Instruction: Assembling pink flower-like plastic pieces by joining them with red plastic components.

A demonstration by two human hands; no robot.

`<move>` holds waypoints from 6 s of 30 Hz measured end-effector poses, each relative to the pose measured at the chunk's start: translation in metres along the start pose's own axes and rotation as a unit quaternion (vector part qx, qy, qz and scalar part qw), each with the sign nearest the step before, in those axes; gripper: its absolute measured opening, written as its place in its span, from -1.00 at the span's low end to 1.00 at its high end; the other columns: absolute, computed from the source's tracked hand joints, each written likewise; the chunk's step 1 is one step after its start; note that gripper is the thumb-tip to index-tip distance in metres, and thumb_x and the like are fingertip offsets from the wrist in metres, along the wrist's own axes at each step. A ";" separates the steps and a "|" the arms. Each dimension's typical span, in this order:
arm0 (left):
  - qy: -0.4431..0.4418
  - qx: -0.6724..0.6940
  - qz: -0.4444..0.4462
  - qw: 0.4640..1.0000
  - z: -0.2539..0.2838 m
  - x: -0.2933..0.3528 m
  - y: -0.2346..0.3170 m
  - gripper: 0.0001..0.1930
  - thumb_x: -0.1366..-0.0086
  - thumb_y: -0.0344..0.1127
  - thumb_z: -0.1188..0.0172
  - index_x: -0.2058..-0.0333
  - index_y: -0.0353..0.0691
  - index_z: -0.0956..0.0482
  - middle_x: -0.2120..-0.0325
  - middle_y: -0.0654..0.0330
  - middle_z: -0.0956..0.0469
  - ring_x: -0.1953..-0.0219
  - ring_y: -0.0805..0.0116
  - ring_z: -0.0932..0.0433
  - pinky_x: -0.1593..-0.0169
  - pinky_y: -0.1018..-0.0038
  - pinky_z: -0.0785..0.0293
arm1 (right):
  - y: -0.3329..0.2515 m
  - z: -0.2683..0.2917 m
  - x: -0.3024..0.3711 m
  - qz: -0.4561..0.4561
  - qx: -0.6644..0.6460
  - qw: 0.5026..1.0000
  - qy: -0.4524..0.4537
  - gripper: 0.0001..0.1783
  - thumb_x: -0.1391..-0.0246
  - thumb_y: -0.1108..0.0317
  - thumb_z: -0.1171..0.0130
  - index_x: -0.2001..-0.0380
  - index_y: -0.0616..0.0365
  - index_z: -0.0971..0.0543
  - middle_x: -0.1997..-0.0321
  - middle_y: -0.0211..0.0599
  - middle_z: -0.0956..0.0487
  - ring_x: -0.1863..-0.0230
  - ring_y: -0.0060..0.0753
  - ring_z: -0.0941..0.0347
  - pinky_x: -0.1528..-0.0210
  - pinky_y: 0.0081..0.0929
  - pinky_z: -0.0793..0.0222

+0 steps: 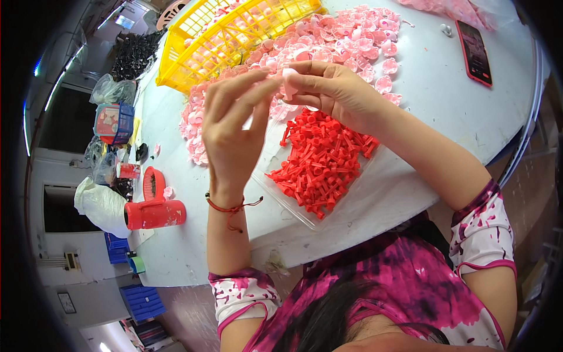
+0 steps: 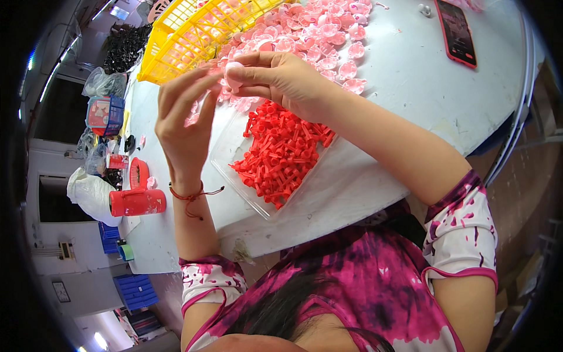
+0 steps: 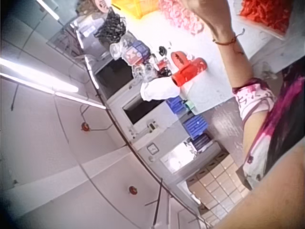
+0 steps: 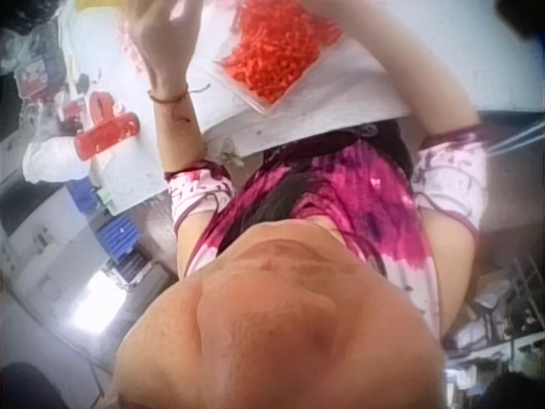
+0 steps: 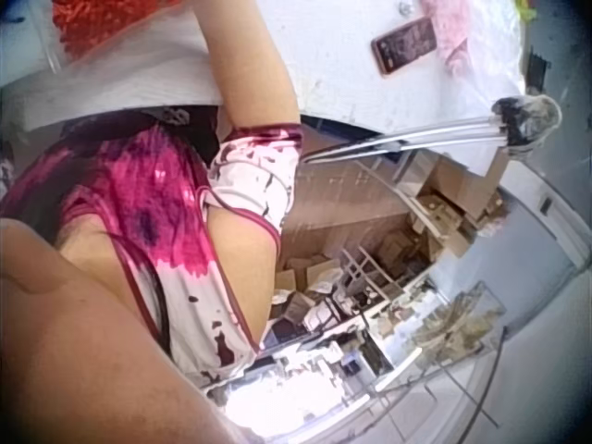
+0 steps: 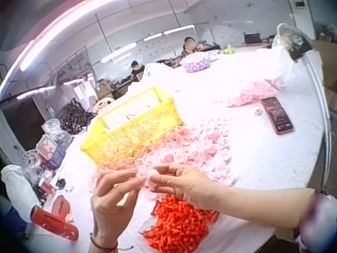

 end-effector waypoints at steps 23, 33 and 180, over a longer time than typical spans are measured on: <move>0.003 0.326 0.171 0.930 -0.017 0.015 -0.023 -0.58 -0.03 -0.54 -0.35 0.07 -0.34 -0.55 0.13 0.11 -0.53 0.11 0.44 -0.50 0.00 0.52 -0.43 | 0.000 -0.008 0.003 -0.023 -0.018 0.999 -0.026 -0.65 -0.06 0.39 -0.23 0.08 0.30 -0.49 0.15 -0.26 -0.57 0.10 -0.45 -0.52 -0.05 -0.51 -0.44; 0.007 0.279 0.166 0.946 -0.022 0.012 -0.027 -0.62 -0.01 -0.52 -0.36 0.12 -0.28 -0.60 0.15 0.14 -0.56 0.11 0.39 -0.52 0.01 0.48 -0.44 | -0.006 0.000 0.000 -0.026 -0.042 0.999 -0.022 -0.62 -0.11 0.39 -0.18 0.02 0.32 -0.46 0.11 -0.23 -0.55 0.08 -0.43 -0.52 -0.07 -0.52 -0.43; -0.016 0.495 0.376 0.783 -0.056 0.038 -0.057 -0.65 -0.20 -0.42 -0.24 0.04 -0.39 -0.49 0.28 0.03 -0.60 0.29 0.35 -0.62 0.16 0.48 -0.60 | -0.037 -0.033 0.027 0.431 0.743 0.511 -0.018 -0.75 0.21 0.62 -0.13 0.34 0.25 -0.55 0.38 -0.30 -0.44 0.27 -0.25 -0.37 0.23 -0.41 -0.39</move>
Point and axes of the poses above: each hand's wrist, its own x-axis away from the middle knuckle, its own z-axis out of the back of the hand, y = z × x, the point moved 7 cm from there along -x, towards the middle knuckle
